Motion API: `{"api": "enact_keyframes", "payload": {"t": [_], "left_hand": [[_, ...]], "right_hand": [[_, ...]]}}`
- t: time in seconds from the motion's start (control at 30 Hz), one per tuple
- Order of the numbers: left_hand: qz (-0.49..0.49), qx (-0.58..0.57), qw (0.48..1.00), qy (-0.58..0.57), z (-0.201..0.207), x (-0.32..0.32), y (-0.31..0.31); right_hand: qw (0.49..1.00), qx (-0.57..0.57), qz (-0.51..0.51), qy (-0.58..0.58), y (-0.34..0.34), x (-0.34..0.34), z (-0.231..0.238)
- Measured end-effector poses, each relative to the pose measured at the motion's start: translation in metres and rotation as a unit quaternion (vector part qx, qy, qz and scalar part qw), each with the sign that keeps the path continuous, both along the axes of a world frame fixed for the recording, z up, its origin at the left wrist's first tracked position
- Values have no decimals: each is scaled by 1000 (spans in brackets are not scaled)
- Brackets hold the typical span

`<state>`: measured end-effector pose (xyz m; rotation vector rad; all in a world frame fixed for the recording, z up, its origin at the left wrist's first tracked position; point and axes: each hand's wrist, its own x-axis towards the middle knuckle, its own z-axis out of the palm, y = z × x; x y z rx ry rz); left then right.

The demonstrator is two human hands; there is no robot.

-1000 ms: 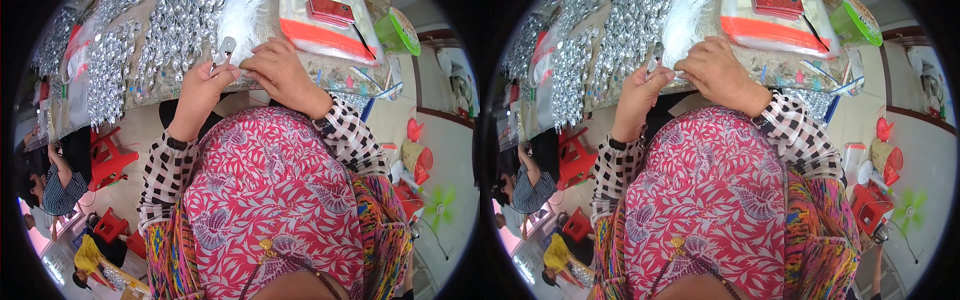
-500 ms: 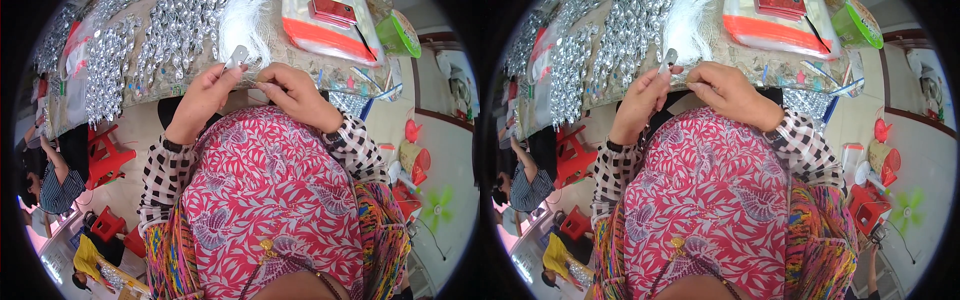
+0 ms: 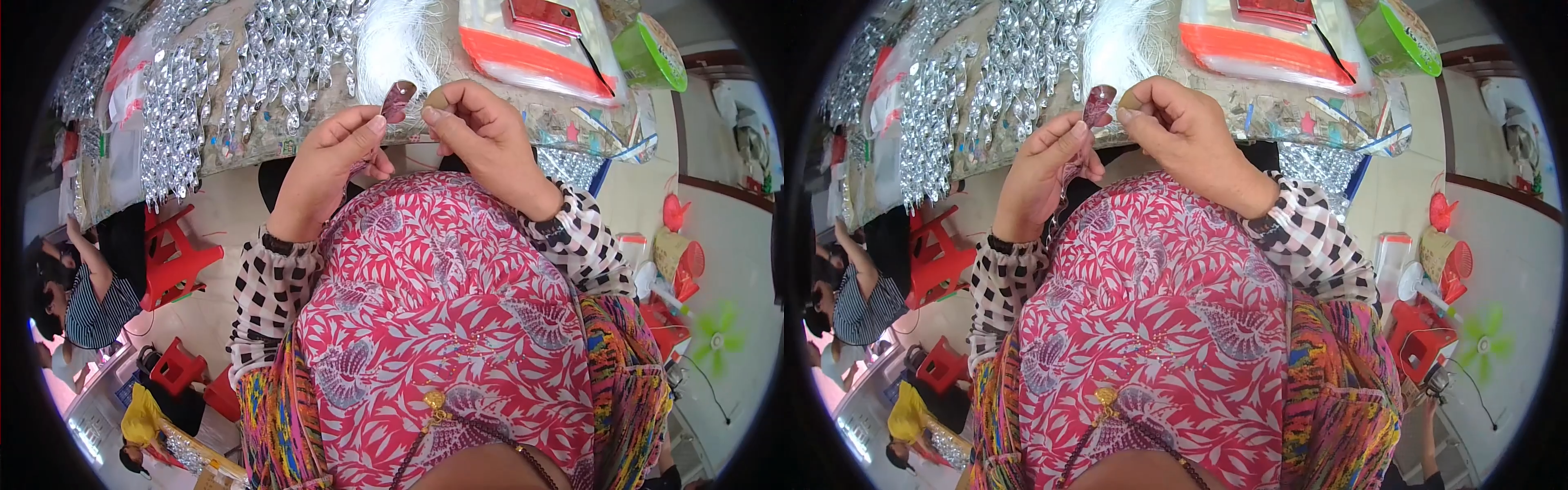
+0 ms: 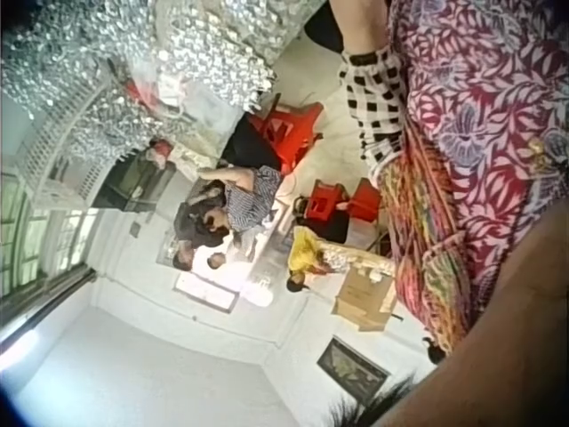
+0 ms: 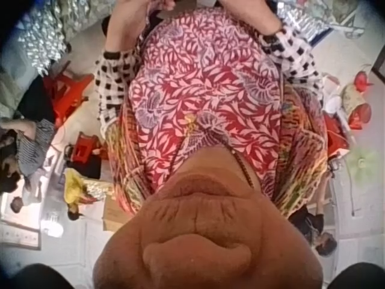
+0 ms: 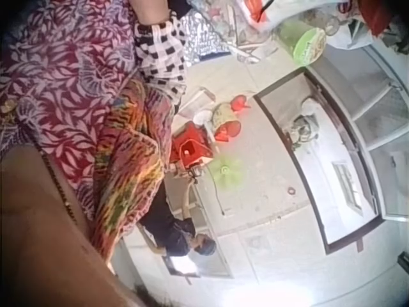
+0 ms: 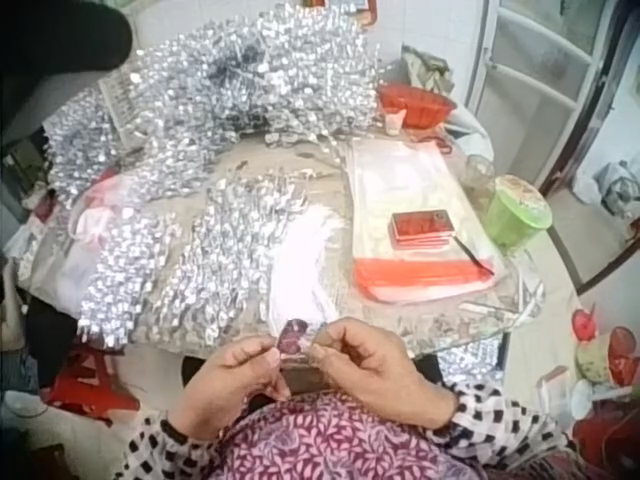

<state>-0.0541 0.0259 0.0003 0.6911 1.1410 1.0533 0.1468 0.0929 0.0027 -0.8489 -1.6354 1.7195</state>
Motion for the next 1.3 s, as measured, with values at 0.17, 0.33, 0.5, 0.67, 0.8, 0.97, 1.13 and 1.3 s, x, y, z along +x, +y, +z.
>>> {"api": "enact_keyframes", "payload": {"t": [0.17, 0.33, 0.5, 0.67, 0.8, 0.97, 1.13, 1.3], "left_hand": [[-7, 4, 1000, 25, -1, 1, 0], [-34, 9, 999, 26, -1, 0, -1], [-38, 8, 999, 28, -1, 2, -2], [-40, 11, 999, 33, 1, 4, -4], [-23, 13, 999, 35, -1, 9, -3], [11, 64, 992, 110, 8, 18, -4], [-11, 77, 989, 127, 4, 18, -4], [-23, 78, 990, 113, 5, 22, -6]], "right_hand": [[1000, 3, -7, 10, 0, 0, -2], [999, 27, -18, 10, 1, -1, -5], [999, 31, -17, 10, 2, -1, -8], [999, 32, -21, -5, 2, -2, -9], [999, 20, -33, -3, 2, -5, -10], [999, 31, -31, 31, 0, -5, -9], [998, 28, -32, 37, 1, -4, -11], [998, 32, -41, 33, 1, -3, -13]]}}
